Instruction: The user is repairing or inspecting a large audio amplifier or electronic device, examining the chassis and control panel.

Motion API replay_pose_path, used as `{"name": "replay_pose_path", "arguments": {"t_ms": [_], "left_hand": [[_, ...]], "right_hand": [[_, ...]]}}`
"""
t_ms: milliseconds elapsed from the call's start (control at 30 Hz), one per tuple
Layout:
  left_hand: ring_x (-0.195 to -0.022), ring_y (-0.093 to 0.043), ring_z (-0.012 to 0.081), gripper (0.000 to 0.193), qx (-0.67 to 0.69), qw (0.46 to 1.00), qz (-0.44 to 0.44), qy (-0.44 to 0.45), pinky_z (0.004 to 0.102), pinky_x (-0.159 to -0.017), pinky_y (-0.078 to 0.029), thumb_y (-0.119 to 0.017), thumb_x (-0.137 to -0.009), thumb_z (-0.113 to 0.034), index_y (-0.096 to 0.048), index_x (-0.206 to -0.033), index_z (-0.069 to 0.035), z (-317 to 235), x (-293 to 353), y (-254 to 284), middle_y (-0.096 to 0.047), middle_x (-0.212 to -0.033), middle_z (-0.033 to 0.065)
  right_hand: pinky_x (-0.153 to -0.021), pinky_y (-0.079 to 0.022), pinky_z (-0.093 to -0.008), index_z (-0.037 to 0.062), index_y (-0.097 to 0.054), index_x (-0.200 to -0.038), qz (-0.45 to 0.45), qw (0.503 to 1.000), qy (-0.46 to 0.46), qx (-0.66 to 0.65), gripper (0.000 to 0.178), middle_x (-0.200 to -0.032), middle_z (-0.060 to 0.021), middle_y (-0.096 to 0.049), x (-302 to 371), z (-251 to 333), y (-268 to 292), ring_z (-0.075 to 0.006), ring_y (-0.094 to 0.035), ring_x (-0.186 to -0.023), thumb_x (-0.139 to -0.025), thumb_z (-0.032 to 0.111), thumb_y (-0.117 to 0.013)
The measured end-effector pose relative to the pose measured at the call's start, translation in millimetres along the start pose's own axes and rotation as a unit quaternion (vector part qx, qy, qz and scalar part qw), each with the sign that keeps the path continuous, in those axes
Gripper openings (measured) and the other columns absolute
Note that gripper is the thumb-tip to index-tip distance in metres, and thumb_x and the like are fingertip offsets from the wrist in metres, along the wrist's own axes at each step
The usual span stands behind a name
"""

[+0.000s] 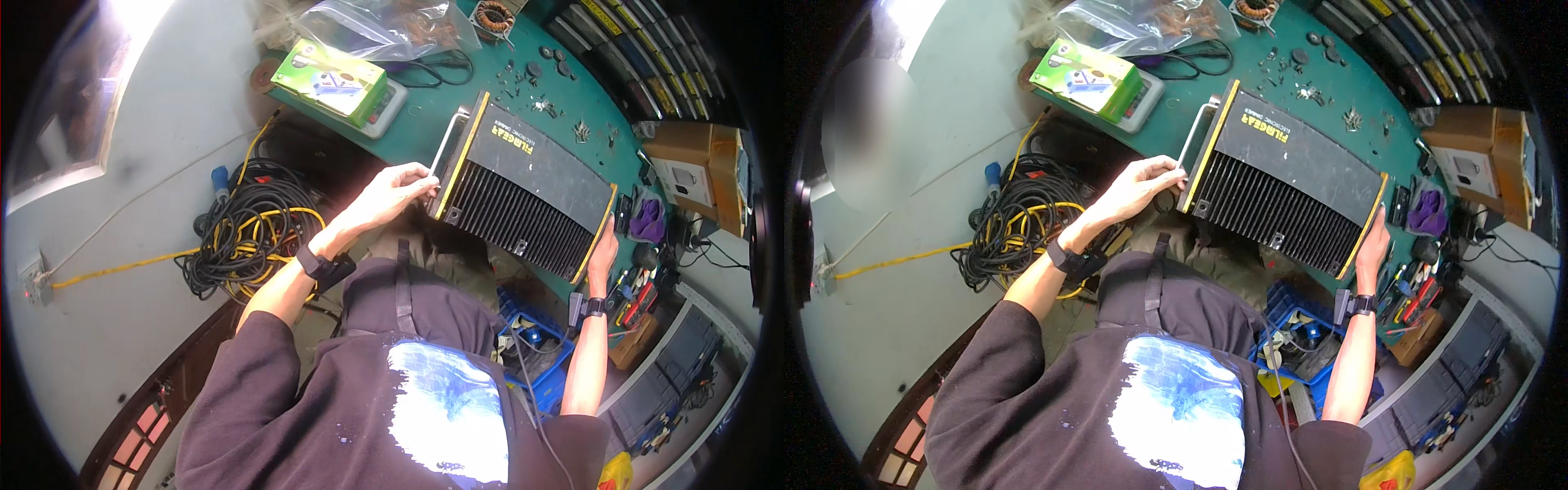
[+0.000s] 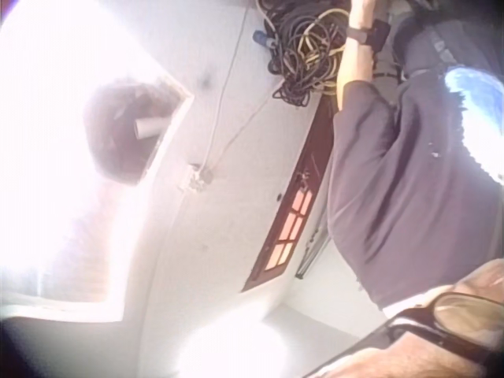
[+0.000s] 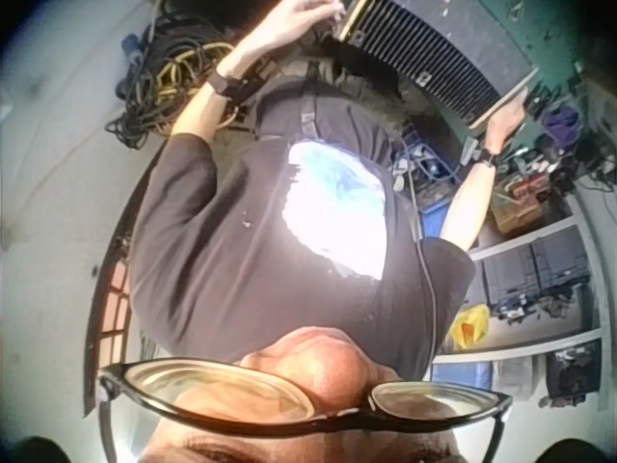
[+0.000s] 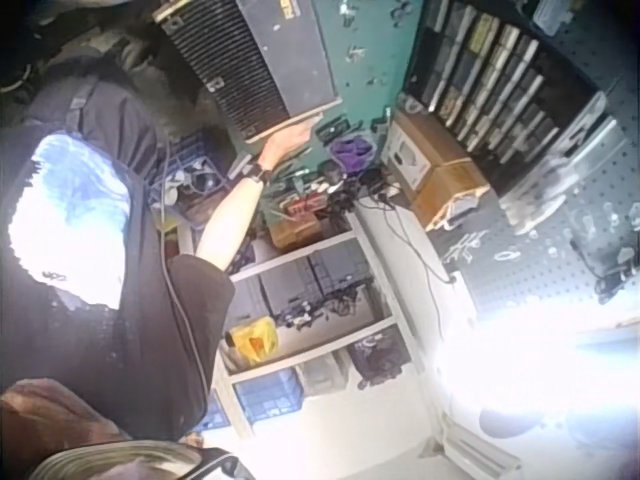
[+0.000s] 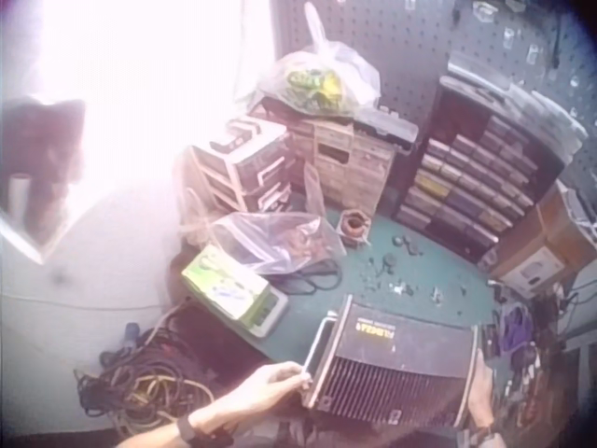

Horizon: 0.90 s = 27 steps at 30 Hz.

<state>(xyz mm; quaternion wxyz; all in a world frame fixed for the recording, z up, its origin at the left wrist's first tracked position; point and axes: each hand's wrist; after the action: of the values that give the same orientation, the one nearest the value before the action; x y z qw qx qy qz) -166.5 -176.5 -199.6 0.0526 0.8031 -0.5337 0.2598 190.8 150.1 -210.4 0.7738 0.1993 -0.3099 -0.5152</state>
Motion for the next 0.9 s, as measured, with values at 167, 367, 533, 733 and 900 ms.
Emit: {"name": "replay_pose_path", "arguments": {"t_ms": [167,367,533,733,900], "left_hand": [[-0.109,-0.063,0.015,0.037,-0.004,0.999,-0.046,-0.01,0.0309,-0.1,-0.05,-0.067,-0.102,-0.018,-0.052,-0.132,-0.003,-9.8,12.8,-7.7,-0.066,-0.114,0.0078],[-0.125,-0.055,0.028,0.067,-0.268,0.946,-0.05,-0.175,0.0433,-0.112,-0.043,-0.088,-0.079,-0.02,-0.052,-0.134,-0.009,-29.3,30.0,-11.2,-0.053,-0.131,0.0133],[-0.128,-0.05,0.0325,0.068,-0.383,0.899,-0.009,-0.212,0.0411,-0.107,-0.048,-0.092,-0.07,-0.018,-0.059,-0.129,-0.01,-24.1,25.8,-12.6,-0.044,-0.13,0.0155],[-0.123,-0.053,0.0319,0.066,-0.402,0.893,-0.044,-0.198,0.0399,-0.104,-0.05,-0.092,-0.069,-0.017,-0.058,-0.125,-0.009,-25.0,23.5,-23.1,-0.042,-0.128,0.0156],[-0.112,-0.059,0.0257,0.07,-0.322,0.919,-0.052,-0.22,0.038,-0.101,-0.051,-0.092,-0.069,-0.009,-0.051,-0.125,-0.006,-9.3,21.5,-13.9,-0.046,-0.124,0.013]], "right_hand": [[-0.072,-0.047,-0.0321,-0.009,-0.067,-0.101,-0.012,0.999,0.025,-0.031,0.063,-0.082,-0.0021,-0.066,1.1,3.6,-5.1,-0.0111,-0.055,-0.076,-0.112,0.047,-0.041],[-0.079,-0.048,-0.0317,-0.0092,-0.068,-0.11,0.007,1.0,-0.007,-0.021,0.062,-0.092,-0.0047,-0.07,-0.9,-5.2,-0.6,-0.0126,-0.058,-0.083,-0.112,0.046,-0.041],[-0.077,-0.048,-0.0323,-0.0089,-0.068,-0.104,-0.039,0.997,0.054,-0.036,0.063,-0.083,-0.0044,-0.068,1.4,-3.1,-7.6,-0.0122,-0.057,-0.078,-0.112,0.047,-0.041],[-0.072,-0.047,-0.0343,-0.0078,-0.068,-0.096,-0.023,0.998,0.056,-0.015,0.063,-0.078,-0.0049,-0.066,-2.5,-11.1,-4.2,-0.0126,-0.055,-0.073,-0.112,0.047,-0.04],[-0.074,-0.048,-0.0353,-0.0088,-0.068,-0.1,-0.047,0.989,0.112,0.08,0.064,-0.081,-0.0065,-0.067,-2.4,-11.2,-2.7,-0.0141,-0.056,-0.074,-0.111,0.048,-0.04]]}}
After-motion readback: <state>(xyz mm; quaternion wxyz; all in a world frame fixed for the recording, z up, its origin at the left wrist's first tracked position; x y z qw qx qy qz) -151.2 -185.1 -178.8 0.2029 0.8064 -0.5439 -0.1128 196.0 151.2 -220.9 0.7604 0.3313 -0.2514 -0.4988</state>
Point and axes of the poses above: each hand's wrist, its own x-axis away from the middle knuckle, its own y-axis out of the back of the hand, z = x × y
